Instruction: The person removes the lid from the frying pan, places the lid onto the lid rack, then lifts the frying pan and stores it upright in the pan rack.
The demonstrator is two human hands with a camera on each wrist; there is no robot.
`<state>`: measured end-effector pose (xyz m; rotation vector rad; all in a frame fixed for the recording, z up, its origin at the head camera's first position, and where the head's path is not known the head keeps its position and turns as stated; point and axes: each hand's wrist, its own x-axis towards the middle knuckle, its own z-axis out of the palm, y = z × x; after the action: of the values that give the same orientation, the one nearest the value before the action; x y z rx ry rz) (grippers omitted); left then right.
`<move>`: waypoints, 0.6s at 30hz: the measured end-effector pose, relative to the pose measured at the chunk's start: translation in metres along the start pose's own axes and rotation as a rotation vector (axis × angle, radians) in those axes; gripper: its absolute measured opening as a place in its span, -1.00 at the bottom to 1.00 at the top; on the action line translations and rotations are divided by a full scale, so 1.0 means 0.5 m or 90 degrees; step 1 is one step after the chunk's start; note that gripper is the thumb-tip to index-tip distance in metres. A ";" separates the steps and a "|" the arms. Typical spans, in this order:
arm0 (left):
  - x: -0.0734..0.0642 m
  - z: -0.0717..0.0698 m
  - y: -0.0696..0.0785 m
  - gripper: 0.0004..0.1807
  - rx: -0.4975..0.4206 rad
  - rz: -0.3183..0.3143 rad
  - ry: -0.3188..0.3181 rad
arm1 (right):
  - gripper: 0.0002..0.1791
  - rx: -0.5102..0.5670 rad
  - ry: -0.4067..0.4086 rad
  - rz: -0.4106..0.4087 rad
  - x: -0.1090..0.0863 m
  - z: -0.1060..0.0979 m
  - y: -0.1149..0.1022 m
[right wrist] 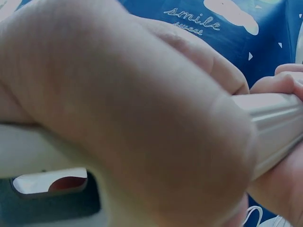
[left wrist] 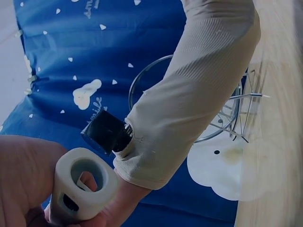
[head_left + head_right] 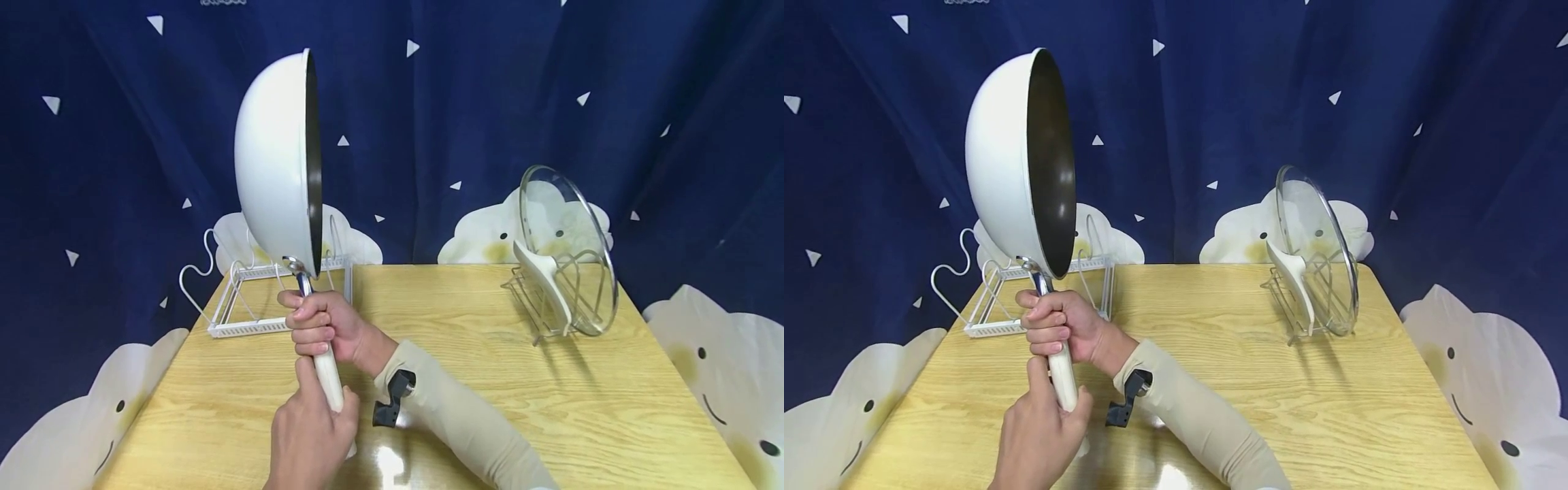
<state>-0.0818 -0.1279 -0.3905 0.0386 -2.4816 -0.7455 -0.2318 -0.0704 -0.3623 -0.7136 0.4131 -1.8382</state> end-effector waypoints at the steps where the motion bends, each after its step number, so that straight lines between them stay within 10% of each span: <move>1: 0.000 0.001 -0.001 -0.54 0.000 -0.001 -0.001 | -0.69 0.002 0.002 0.000 0.001 -0.002 0.001; 18: 0.003 0.017 -0.023 -0.45 -0.001 -0.048 -0.068 | -0.67 0.030 0.033 0.013 0.008 -0.046 0.015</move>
<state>-0.0888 -0.1338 -0.4018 0.0949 -2.5930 -0.7995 -0.2422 -0.0781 -0.3829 -0.6282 0.4078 -1.8448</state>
